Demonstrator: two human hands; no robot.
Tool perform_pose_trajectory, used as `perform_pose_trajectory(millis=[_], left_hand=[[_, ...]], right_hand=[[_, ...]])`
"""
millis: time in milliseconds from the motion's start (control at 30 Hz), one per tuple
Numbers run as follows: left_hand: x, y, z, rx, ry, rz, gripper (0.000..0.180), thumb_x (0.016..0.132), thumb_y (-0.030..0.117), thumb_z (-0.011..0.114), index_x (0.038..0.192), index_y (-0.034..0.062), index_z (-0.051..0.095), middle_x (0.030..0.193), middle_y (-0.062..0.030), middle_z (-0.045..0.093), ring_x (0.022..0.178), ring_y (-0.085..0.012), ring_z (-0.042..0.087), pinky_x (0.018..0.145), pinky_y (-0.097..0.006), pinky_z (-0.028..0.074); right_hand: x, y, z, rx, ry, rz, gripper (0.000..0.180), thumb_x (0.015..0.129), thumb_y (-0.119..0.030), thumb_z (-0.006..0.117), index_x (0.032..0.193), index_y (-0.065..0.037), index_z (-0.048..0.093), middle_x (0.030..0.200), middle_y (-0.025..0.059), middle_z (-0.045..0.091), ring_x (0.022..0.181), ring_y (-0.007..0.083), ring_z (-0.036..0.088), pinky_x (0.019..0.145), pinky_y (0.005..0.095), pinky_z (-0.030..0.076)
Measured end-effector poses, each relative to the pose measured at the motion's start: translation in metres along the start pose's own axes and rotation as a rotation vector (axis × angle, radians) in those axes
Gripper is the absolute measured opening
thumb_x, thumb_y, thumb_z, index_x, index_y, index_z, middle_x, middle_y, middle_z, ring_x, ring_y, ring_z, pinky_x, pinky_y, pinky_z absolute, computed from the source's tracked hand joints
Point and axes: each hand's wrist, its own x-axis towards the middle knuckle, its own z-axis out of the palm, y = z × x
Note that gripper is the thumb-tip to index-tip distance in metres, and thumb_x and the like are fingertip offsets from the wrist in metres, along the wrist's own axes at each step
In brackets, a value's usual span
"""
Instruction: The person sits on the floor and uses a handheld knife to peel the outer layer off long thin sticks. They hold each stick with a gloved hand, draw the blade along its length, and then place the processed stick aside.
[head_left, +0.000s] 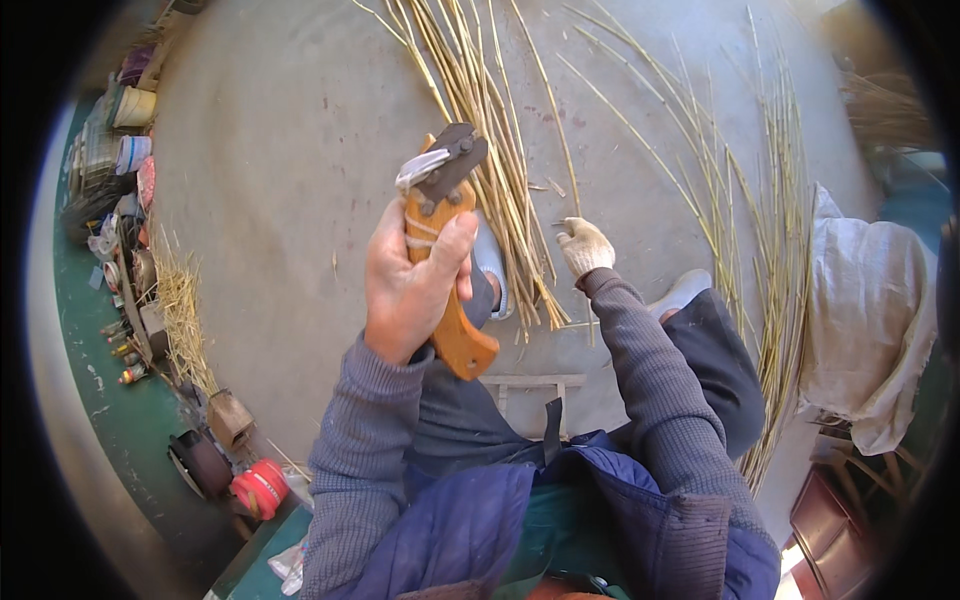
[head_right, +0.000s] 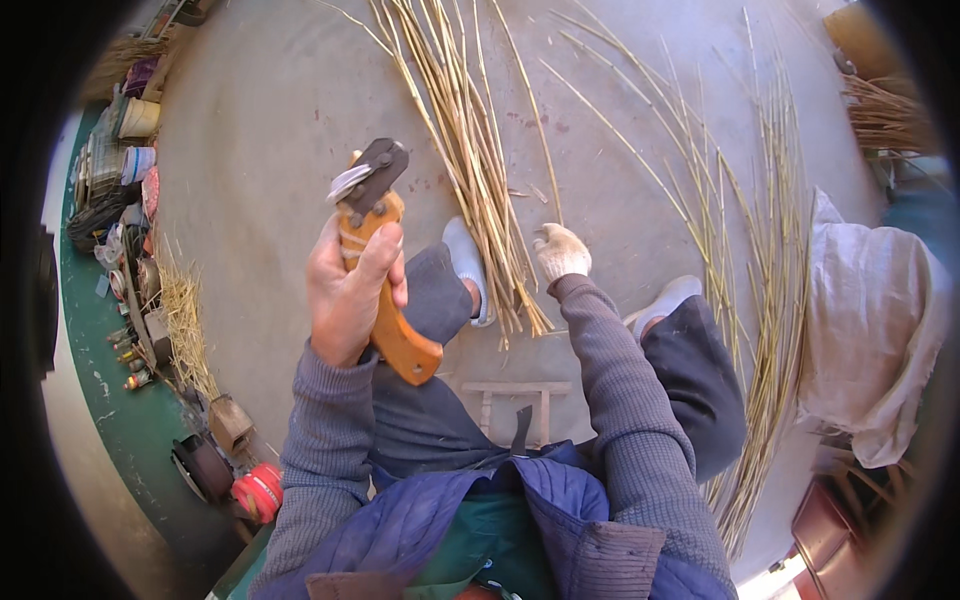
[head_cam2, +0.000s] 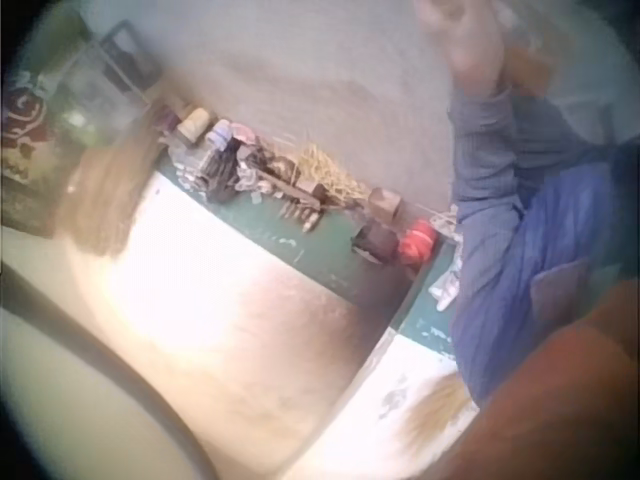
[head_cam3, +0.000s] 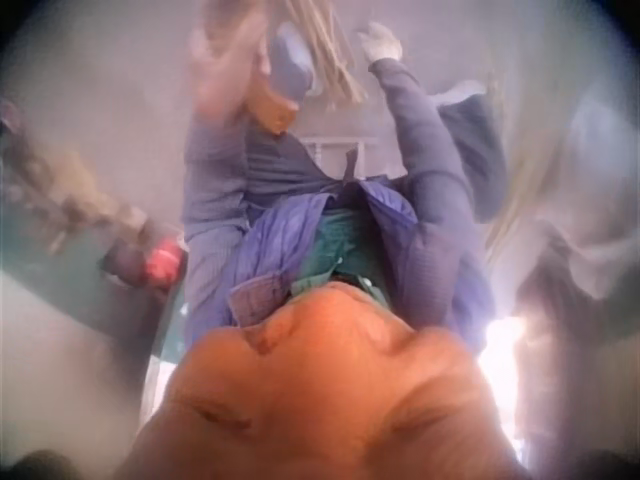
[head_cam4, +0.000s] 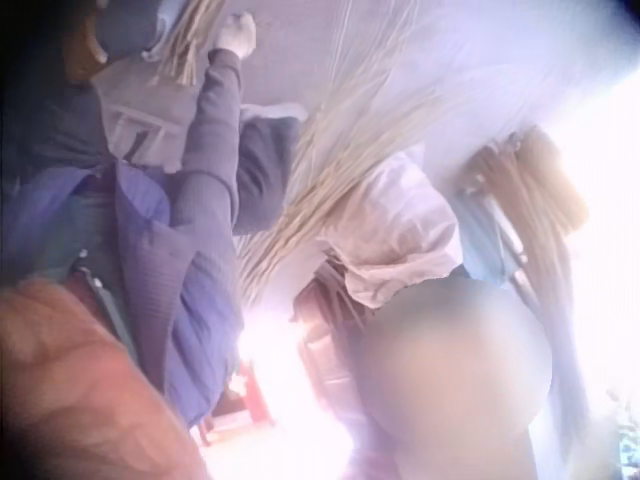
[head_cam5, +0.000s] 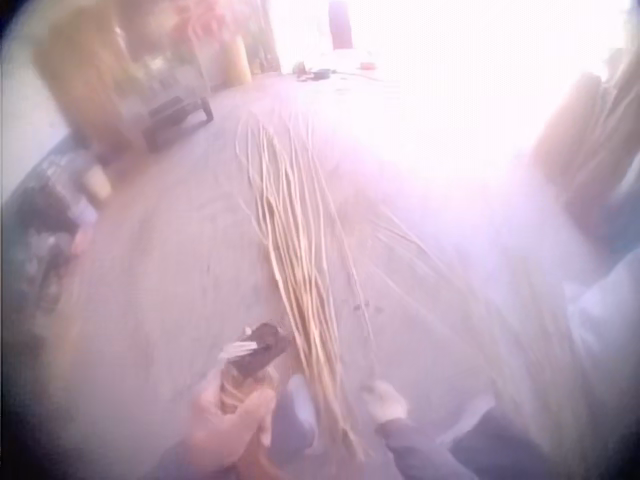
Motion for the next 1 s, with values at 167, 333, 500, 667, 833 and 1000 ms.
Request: perform_pose_trajectory(millis=[167, 333, 500, 667, 833, 1000], left_hand=[[-0.002, 0.014, 0.014, -0.021, 0.016, -0.043, 0.034, 0.103, 0.016, 0.070, 0.126, -0.0029, 0.055, 0.086, -0.0058, 0.062, 0.059, -0.0114, 0.060, 0.051, -0.026, 0.052], [-0.005, 0.010, 0.012, -0.084, -0.120, -0.176, 0.060, 0.101, 0.014, 0.077, 0.149, -0.0026, 0.046, 0.105, -0.0044, 0.065, 0.074, -0.0051, 0.061, 0.062, -0.021, 0.053], [-0.005, 0.006, 0.014, -0.094, -0.116, -0.164, 0.058, 0.101, 0.012, 0.076, 0.149, -0.0023, 0.046, 0.106, -0.0041, 0.065, 0.074, -0.0050, 0.061, 0.062, -0.021, 0.053], [-0.005, 0.008, 0.018, -0.035, -0.102, -0.128, 0.045, 0.103, 0.012, 0.072, 0.140, -0.0031, 0.051, 0.095, -0.0014, 0.064, 0.068, -0.0038, 0.059, 0.058, -0.021, 0.052], [0.000, -0.002, 0.015, -0.037, -0.069, -0.012, 0.033, 0.104, 0.020, 0.073, 0.122, -0.0013, 0.056, 0.085, -0.0003, 0.062, 0.062, -0.0048, 0.058, 0.053, -0.023, 0.051], [0.022, -0.024, 0.017, -0.062, -0.052, 0.133, 0.029, 0.103, 0.023, 0.074, 0.113, 0.0004, 0.059, 0.078, -0.0012, 0.061, 0.057, -0.0069, 0.057, 0.051, -0.024, 0.051]], right_hand=[[0.031, -0.023, 0.043, 0.139, -0.181, 0.119, 0.047, 0.098, -0.043, 0.061, 0.129, -0.010, 0.073, 0.123, 0.0243, 0.074, 0.120, 0.0401, 0.069, 0.106, 0.0484, 0.052], [0.058, -0.018, 0.094, 0.196, -0.265, 0.118, 0.045, 0.097, -0.046, 0.061, 0.122, -0.012, 0.076, 0.119, 0.0228, 0.075, 0.117, 0.0409, 0.070, 0.104, 0.0487, 0.053], [0.050, -0.027, 0.071, 0.106, -0.226, 0.074, 0.035, 0.097, -0.039, 0.063, 0.109, -0.009, 0.076, 0.110, 0.0232, 0.075, 0.108, 0.0420, 0.071, 0.097, 0.0495, 0.055], [0.032, -0.027, 0.010, 0.133, -0.149, 0.048, 0.037, 0.099, -0.038, 0.062, 0.110, -0.005, 0.074, 0.108, 0.0239, 0.075, 0.109, 0.0412, 0.071, 0.097, 0.0491, 0.054], [-0.017, -0.070, -0.109, 0.680, -0.363, -0.070, 0.028, 0.101, -0.033, 0.074, 0.099, -0.005, 0.070, 0.083, 0.0050, 0.074, 0.069, 0.0090, 0.064, 0.064, 0.0276, 0.053], [-0.104, -0.116, -0.224, 0.875, -0.243, -0.211, 0.030, 0.098, -0.031, 0.077, 0.098, -0.004, 0.064, 0.080, 0.0032, 0.068, 0.064, 0.0090, 0.059, 0.056, 0.0252, 0.046]])
